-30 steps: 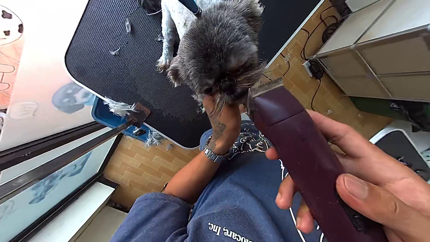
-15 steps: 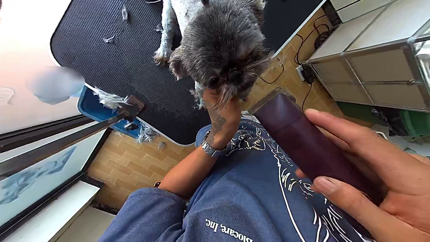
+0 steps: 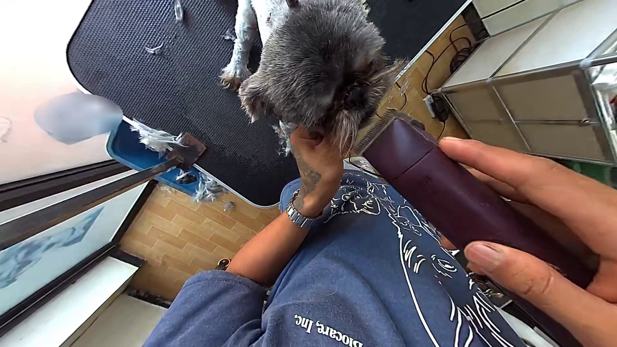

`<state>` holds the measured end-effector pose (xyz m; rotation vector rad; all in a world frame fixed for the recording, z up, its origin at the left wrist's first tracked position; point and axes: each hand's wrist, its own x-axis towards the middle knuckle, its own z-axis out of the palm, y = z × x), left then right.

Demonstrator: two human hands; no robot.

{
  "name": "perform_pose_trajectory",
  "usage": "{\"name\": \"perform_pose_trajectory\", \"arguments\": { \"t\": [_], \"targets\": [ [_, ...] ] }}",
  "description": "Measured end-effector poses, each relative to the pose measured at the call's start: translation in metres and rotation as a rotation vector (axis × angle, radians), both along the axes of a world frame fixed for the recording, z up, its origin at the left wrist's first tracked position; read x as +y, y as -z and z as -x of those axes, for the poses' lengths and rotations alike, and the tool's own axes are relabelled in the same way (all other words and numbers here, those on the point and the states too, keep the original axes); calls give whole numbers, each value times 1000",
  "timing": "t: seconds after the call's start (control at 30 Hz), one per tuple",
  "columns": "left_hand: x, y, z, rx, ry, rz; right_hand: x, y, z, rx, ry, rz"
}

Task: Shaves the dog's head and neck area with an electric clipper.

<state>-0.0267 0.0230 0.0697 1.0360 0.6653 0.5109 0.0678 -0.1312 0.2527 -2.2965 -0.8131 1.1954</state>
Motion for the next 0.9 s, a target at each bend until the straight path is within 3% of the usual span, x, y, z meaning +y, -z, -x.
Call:
{"name": "perform_pose_trajectory", "arguments": {
  "t": [0.4, 0.53, 0.63, 0.9],
  "targets": [
    [1, 0, 3, -7, -28, 94, -4, 4, -40, -281, -327, -72],
    [1, 2, 11, -70, 18, 139, 15, -5, -63, -99, -159, 56],
    [0, 2, 7, -39, -42, 154, 15, -1, -64, 21, 75, -115],
    [0, 3, 11, -82, 4, 159, 34, 17, -66, -156, 93, -216]
  ]
}}
